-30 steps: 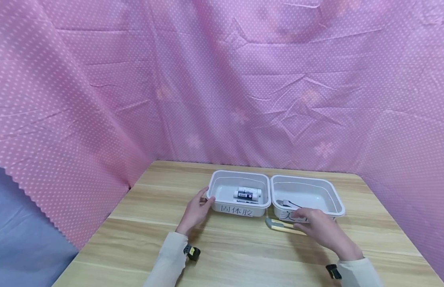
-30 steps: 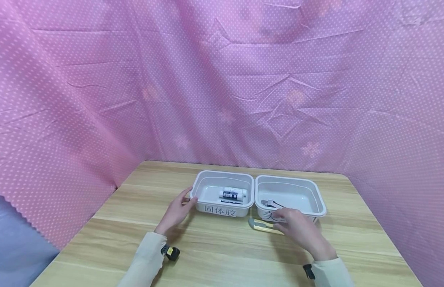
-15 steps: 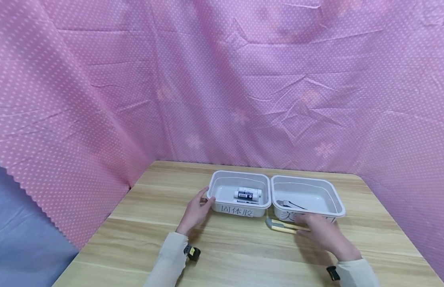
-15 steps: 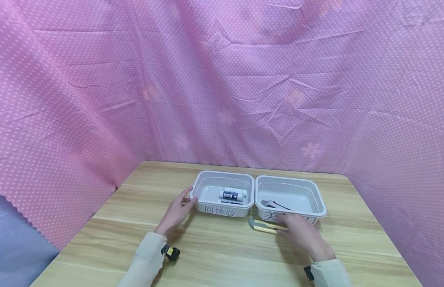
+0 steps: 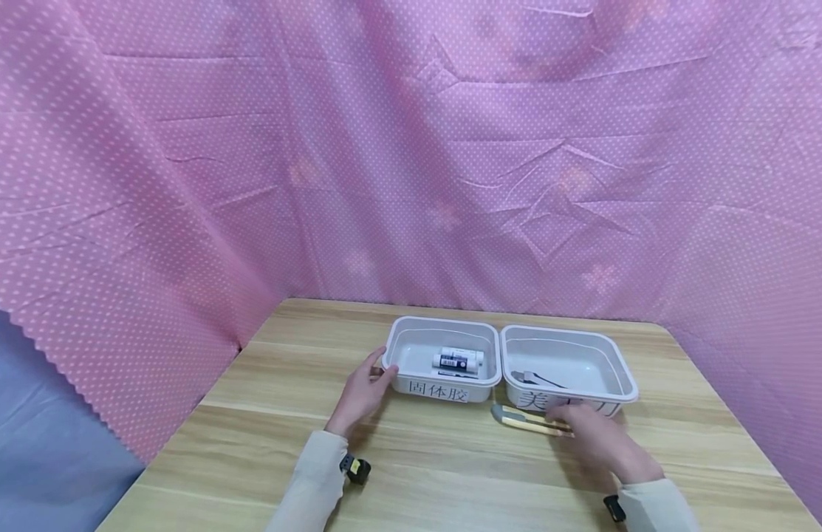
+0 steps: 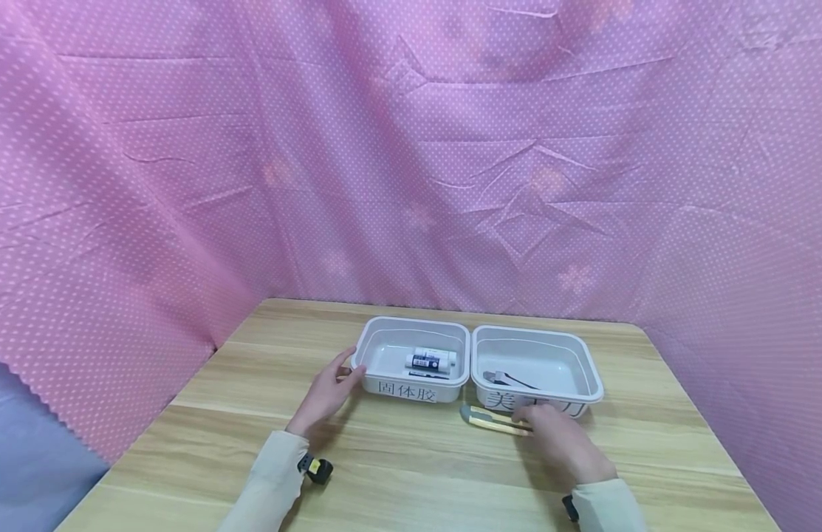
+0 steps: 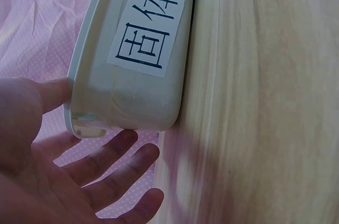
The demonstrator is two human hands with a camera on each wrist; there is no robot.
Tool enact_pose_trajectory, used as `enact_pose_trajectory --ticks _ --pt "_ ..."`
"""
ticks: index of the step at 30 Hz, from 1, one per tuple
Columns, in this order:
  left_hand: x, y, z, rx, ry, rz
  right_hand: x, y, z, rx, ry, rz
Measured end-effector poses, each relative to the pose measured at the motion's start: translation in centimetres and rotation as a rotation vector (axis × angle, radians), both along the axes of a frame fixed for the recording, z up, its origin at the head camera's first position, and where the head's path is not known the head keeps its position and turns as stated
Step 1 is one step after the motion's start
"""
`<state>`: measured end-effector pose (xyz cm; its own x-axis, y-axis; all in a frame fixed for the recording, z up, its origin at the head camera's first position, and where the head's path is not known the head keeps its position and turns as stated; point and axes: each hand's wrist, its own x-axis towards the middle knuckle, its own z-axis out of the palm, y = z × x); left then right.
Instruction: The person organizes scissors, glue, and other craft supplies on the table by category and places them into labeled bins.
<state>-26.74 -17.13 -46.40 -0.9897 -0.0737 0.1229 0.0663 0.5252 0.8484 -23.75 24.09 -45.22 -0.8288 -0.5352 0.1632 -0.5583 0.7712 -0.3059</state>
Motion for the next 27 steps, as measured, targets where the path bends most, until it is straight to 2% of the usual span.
enact_pose_trajectory --ticks 6,21,27 --pt "-0.02 0.04 -0.07 0.002 0.011 -0.008 -0.02 -0.03 -0.21 0.007 -0.035 -0.012" --pt "0.14 0.05 0.08 -0.003 0.008 -0.005 -0.22 -0.22 -0.53 -0.007 0.06 0.035" --pt "0.17 -0.02 -0.01 0.005 0.004 -0.009 -0.18 -0.21 -0.44 0.001 0.032 0.037"
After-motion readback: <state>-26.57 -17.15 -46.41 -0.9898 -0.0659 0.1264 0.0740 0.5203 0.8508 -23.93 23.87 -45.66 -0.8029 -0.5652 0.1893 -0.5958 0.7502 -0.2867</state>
